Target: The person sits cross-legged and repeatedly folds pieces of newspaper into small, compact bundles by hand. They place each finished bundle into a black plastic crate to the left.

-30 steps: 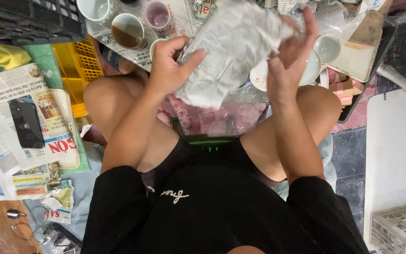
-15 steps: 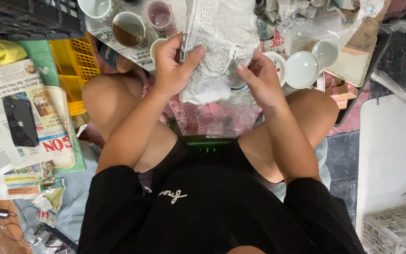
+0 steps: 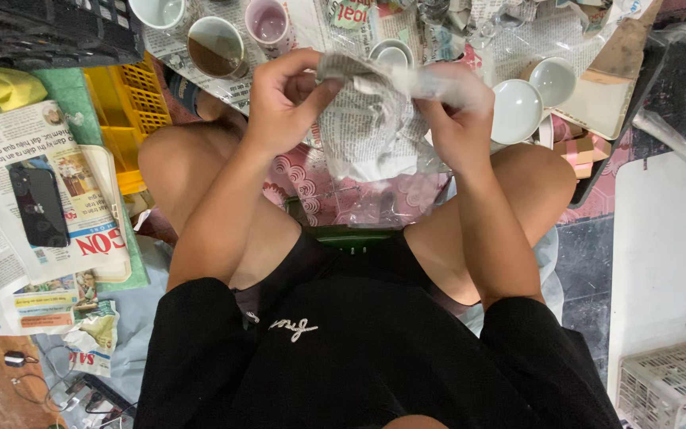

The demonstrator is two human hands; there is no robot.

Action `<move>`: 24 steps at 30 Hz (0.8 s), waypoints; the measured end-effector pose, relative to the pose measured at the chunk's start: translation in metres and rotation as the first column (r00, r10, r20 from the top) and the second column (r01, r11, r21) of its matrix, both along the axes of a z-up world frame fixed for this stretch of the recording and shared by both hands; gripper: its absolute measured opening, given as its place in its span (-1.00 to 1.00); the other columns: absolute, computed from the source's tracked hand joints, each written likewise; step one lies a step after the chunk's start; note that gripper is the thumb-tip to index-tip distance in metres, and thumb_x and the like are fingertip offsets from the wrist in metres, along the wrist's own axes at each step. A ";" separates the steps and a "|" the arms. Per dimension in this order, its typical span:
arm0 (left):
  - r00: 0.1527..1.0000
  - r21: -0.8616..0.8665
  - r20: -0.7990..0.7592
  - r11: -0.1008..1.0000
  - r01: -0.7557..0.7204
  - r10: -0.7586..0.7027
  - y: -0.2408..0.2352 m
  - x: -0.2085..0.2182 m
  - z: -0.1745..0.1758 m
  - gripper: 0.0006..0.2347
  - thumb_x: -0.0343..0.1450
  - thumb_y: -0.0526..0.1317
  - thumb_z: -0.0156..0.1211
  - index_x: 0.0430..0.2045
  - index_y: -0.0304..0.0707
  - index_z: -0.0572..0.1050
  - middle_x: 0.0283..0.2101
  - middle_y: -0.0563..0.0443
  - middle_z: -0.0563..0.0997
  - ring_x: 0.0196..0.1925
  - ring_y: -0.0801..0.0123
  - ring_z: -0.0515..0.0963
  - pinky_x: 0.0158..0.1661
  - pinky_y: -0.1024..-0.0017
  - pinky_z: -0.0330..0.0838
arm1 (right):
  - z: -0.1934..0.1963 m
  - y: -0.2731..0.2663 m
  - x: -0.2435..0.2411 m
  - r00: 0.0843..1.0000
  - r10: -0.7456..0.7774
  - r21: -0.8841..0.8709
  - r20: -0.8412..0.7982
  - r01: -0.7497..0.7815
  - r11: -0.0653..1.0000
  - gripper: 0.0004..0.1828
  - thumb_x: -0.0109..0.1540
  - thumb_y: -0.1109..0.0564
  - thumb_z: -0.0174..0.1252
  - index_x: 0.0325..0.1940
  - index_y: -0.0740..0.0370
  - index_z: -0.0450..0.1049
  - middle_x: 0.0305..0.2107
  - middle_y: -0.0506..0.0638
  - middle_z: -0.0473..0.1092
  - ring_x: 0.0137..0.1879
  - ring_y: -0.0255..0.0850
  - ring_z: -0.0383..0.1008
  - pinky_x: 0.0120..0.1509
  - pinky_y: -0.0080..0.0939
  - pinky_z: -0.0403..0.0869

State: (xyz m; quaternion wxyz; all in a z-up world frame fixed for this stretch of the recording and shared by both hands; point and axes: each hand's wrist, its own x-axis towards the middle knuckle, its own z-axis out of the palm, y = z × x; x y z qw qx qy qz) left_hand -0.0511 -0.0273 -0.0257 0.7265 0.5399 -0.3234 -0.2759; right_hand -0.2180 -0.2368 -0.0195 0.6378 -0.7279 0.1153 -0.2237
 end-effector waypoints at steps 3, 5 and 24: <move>1.000 -0.080 0.015 0.997 0.004 -0.003 0.000 0.000 0.001 -0.85 0.49 -0.61 0.17 -0.10 -0.56 0.53 -0.01 -0.04 0.55 0.03 0.47 0.64 0.04 0.54 0.56 | -0.002 0.002 0.004 0.999 0.022 0.181 0.035 -0.028 0.983 -0.78 0.41 0.42 0.16 0.15 0.43 0.45 -0.04 0.00 0.53 0.00 -0.38 0.51 0.04 -0.35 0.49; 0.999 -0.099 0.040 0.995 0.005 -0.001 0.000 0.001 0.000 -0.84 0.46 -0.63 0.15 -0.13 -0.56 0.53 0.03 -0.07 0.53 0.05 0.45 0.63 0.07 0.52 0.55 | -0.004 0.001 0.002 1.000 -0.003 0.213 0.027 -0.003 0.977 -0.75 0.40 0.42 0.16 0.17 0.42 0.42 -0.06 -0.02 0.52 -0.06 -0.39 0.50 -0.03 -0.37 0.47; 0.905 -0.029 0.425 0.999 0.033 -0.018 0.013 0.013 0.016 -0.65 0.15 -0.67 -0.10 -0.55 -0.32 0.65 0.03 -0.19 0.59 0.14 0.15 0.64 0.11 0.29 0.57 | 0.003 -0.013 0.003 0.944 0.241 0.340 0.224 -0.307 0.889 -0.64 0.32 0.00 0.06 -0.20 0.34 0.62 0.21 0.20 0.38 0.37 -0.04 0.34 0.55 -0.09 0.20</move>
